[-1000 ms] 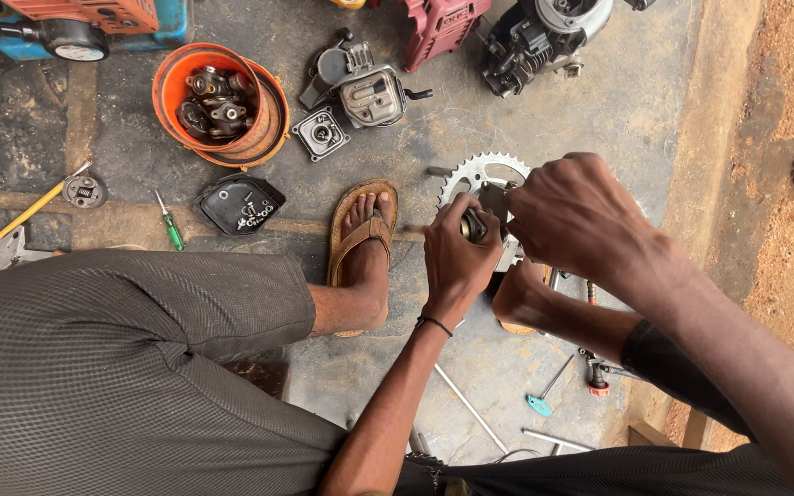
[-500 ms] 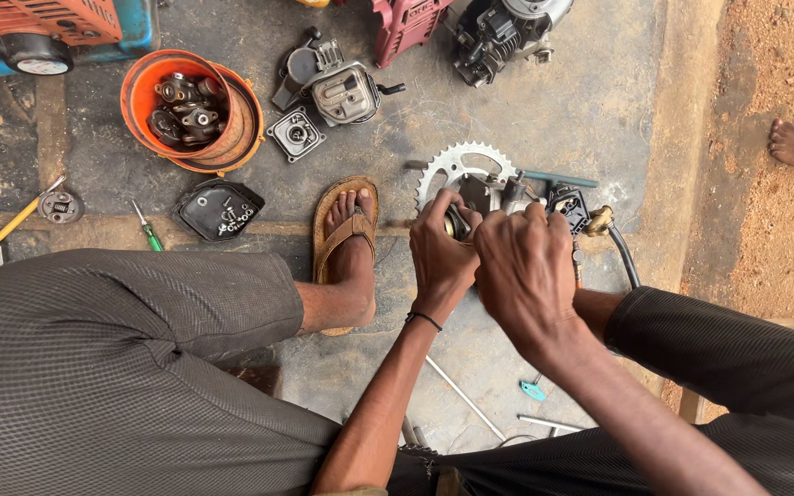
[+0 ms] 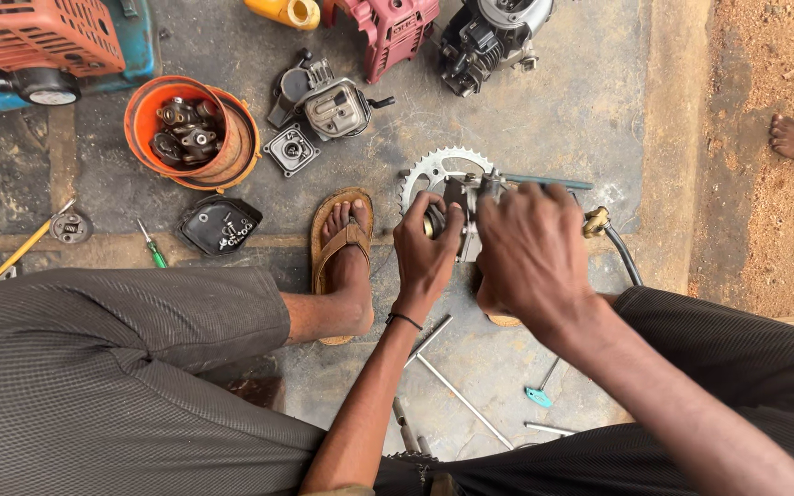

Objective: The person sits on the ground and assembles a small engine cylinder head, inserting a piston and securing it with bolts using a T-handle wrench. The person rotates the assembly to tighten fasteners and checks the fit of the components.

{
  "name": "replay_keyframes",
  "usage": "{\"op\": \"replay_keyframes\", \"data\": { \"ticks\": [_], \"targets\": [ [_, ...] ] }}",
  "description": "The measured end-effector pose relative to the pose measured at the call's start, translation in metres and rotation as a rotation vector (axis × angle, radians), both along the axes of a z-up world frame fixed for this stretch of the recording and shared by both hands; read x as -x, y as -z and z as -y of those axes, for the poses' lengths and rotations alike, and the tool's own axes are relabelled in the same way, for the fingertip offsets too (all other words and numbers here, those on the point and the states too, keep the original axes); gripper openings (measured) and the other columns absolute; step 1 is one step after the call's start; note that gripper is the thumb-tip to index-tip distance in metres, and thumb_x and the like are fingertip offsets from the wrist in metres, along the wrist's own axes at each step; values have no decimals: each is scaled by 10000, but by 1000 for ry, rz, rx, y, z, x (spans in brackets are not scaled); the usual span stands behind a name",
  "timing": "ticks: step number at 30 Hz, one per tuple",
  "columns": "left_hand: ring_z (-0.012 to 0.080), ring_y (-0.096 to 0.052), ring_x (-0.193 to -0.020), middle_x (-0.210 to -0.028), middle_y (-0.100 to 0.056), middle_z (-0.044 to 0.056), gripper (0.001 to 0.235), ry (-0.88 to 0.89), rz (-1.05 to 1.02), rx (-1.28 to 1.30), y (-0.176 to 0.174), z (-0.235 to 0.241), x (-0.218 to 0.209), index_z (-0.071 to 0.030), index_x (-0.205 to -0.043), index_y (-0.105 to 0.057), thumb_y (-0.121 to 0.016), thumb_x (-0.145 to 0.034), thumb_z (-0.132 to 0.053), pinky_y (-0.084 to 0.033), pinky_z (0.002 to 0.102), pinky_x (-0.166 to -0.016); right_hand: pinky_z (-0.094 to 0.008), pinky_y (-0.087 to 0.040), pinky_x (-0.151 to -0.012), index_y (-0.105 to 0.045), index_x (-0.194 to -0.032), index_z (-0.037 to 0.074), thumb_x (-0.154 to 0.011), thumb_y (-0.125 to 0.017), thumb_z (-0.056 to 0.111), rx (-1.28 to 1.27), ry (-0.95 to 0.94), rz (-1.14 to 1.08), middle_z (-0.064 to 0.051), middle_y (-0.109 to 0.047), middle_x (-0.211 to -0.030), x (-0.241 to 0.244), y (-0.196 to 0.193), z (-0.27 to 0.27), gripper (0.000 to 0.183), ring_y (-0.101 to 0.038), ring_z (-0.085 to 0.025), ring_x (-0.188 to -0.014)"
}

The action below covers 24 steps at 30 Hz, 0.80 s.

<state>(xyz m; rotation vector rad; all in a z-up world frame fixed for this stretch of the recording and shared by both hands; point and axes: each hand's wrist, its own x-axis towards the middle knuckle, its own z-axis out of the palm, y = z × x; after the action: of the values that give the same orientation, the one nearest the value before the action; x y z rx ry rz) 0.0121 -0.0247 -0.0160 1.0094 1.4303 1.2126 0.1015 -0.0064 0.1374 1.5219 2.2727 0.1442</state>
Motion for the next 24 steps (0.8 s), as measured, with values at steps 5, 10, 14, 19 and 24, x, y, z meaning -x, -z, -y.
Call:
{"op": "replay_keyframes", "data": {
  "ticks": [5,10,14,19,24],
  "targets": [
    [135,-474,-573,-629,-528,54,335,33,55,86,4,2,0,-62,-850,-554,-555,-1005,-359,-378,363,-535,-301,-323,-437,-678,-806,95,-957,-572,14,-30,-36,17,23,-480,-543,-12,-54,-22,201,-297,-92,-461],
    [137,-491,-569,-620,-529,40,418,-61,110,270,11,-5,-3,-51,-847,-565,-548,-987,-444,-395,361,-537,-375,-357,-429,-728,-911,181,-968,-610,324,374,220,-153,-19,-548,-515,-7,-39,12,193,-407,-163,-427],
    [145,-503,-566,-608,-522,38,452,-62,155,356,15,-8,1,-30,-885,-582,-573,-953,-477,-410,383,-548,-432,-449,-460,-735,-955,88,-922,-613,134,206,227,-452,-110,-632,-558,-14,-19,37,134,-584,-268,-435],
    [186,-549,-557,-596,-566,93,473,-56,151,387,9,-11,3,-11,-918,-574,-565,-918,-484,-452,417,-572,-441,-479,-472,-747,-1069,101,-905,-623,150,155,283,-526,-145,-634,-536,-11,-9,35,211,-613,-286,-428],
    [226,-616,-599,-623,-609,124,518,-81,166,381,8,-11,2,12,-937,-575,-562,-914,-506,-491,428,-626,-437,-448,-411,-725,-1051,83,-930,-583,141,212,277,-490,-94,-685,-610,-5,2,34,194,-612,-247,-383]
  ]
}}
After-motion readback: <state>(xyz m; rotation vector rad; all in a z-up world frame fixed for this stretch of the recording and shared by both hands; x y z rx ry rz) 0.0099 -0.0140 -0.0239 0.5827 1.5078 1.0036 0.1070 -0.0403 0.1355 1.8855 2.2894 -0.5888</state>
